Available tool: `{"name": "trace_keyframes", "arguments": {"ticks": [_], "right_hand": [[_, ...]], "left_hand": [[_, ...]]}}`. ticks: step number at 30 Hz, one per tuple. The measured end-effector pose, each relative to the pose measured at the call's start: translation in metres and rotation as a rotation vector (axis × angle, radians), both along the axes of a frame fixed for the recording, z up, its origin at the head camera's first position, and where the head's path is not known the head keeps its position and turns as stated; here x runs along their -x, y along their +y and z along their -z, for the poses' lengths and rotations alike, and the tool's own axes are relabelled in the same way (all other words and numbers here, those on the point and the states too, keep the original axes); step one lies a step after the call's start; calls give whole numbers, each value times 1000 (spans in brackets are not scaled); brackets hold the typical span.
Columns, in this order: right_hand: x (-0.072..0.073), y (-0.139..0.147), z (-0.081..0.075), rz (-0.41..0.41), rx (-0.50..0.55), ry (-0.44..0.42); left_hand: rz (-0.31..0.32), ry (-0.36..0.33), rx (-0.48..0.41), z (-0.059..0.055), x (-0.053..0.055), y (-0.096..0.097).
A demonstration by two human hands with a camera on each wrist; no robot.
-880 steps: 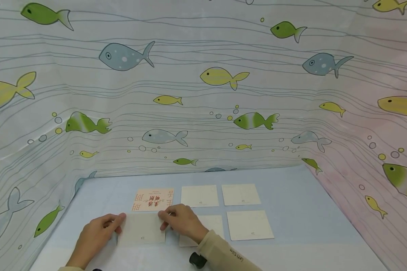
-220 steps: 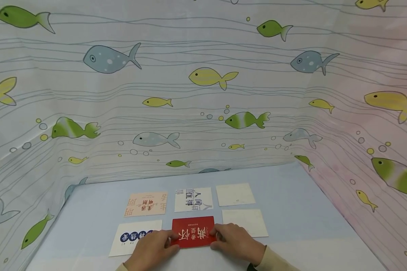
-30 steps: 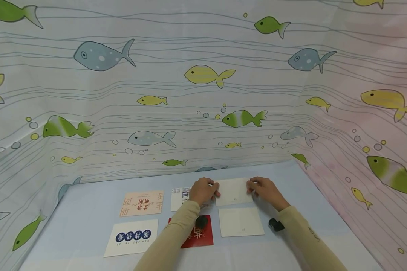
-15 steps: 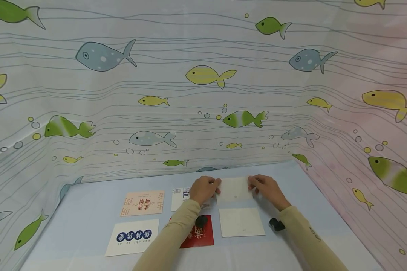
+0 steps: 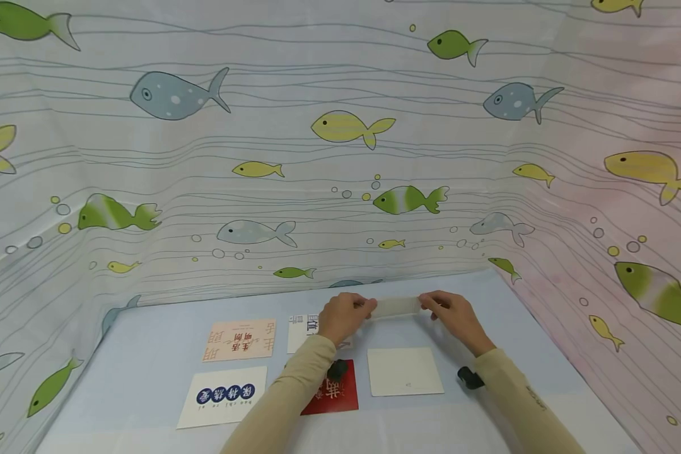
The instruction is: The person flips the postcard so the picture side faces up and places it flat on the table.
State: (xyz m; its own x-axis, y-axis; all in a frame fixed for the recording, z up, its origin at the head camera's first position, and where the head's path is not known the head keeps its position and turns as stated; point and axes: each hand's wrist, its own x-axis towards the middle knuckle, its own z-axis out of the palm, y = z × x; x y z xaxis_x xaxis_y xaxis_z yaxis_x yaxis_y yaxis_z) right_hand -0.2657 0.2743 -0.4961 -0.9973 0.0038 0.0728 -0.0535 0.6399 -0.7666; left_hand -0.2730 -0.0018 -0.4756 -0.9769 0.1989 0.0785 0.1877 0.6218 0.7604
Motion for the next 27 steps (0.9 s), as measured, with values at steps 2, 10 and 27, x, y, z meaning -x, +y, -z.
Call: {"name": "trace_keyframes", "arguments": {"ticks": [2, 10, 27], "right_hand": [[-3, 1, -1, -17, -1, 3], [-17, 5, -6, -100, -47, 6], [-41, 17, -3, -187, -150, -25]], "left_hand": [[10, 17, 9, -2, -2, -1], [48, 32, 66, -4, -9, -5], [181, -23, 131, 4, -25, -3]]}}
